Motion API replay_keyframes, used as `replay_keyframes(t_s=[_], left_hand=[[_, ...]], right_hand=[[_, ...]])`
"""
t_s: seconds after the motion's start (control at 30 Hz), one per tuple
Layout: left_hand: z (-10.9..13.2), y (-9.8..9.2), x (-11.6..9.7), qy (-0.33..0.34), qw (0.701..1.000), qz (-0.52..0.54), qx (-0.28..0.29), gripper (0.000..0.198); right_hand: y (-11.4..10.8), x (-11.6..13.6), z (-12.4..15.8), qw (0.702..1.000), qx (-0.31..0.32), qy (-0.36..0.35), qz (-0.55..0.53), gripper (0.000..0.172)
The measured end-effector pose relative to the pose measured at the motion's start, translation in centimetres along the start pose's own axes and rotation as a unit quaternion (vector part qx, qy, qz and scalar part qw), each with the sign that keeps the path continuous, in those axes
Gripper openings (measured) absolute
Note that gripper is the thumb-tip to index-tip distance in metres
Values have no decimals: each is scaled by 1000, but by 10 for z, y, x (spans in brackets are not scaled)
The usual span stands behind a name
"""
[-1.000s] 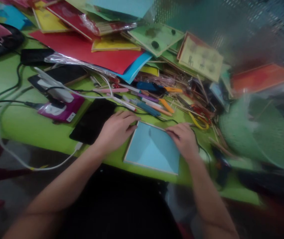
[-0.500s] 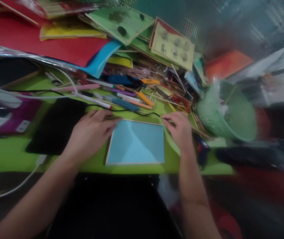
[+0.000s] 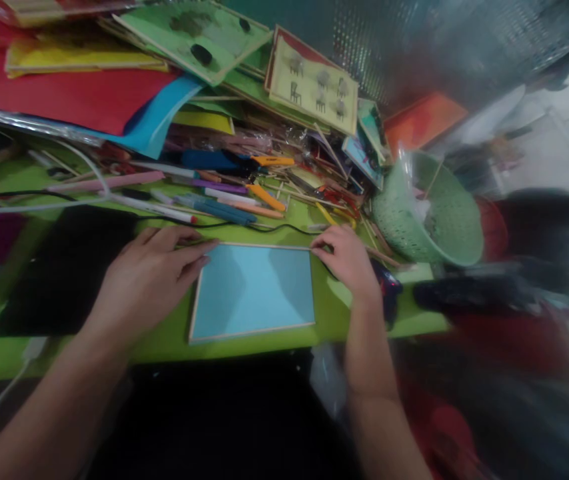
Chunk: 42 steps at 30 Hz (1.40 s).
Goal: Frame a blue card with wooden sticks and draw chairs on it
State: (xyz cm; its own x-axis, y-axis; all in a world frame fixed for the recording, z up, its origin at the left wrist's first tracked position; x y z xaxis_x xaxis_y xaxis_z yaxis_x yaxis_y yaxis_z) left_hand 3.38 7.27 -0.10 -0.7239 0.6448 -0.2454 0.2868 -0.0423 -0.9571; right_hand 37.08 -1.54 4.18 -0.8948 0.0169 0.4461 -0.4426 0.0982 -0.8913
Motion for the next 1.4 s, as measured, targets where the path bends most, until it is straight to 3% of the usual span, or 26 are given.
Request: replay_keyframes(t_s=[0.37, 0.53, 0.7, 0.77, 0.83, 0.93, 1.07, 1.2, 1.4], left_hand=[[0, 0, 0, 7, 1000, 5, -7, 46], [-3, -3, -2, 3, 1000, -8, -8, 44], [-9, -19, -22, -6, 995, -7, -103, 43], [-15, -27, -38, 16, 987, 19, -156, 40], [-24, -32, -59, 58, 982, 45, -174, 39], [-42, -32, -91, 126, 981, 73, -128, 32], [-64, -25, -118, 129, 984, 80, -97, 14], [-73, -21, -123, 130, 984, 89, -87, 18], [-76, -21, -112, 113, 980, 142, -86, 22]], right_hand=[[2, 2, -2, 1000, 14, -7, 13, 13], [-8, 2, 0, 999, 26, -22, -33, 13], [-23, -2, 5, 994, -24, -45, -93, 9], [-26, 0, 7, 992, -48, -58, -103, 8], [-27, 7, 8, 989, -58, -81, -110, 11], [-28, 23, 8, 983, -62, -129, -117, 17], [-29, 39, 6, 979, -70, -161, -105, 16], [-31, 44, 5, 980, -85, -161, -84, 14], [-32, 55, -6, 980, -64, -169, -78, 11]])
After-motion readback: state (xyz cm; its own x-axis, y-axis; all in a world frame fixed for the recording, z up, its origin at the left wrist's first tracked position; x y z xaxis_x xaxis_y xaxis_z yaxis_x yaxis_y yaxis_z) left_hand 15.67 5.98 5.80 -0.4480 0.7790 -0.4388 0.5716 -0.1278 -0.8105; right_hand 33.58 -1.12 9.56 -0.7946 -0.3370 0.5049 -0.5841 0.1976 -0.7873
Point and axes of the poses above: each hand's wrist, its own z-axis away from the middle knuckle, its own y-axis out of the palm, x = y × z, the point moved 1 cm from there along -z, towards the middle knuckle, and after that the axes turned 6 degrees about -z, right-handed, at the moved point
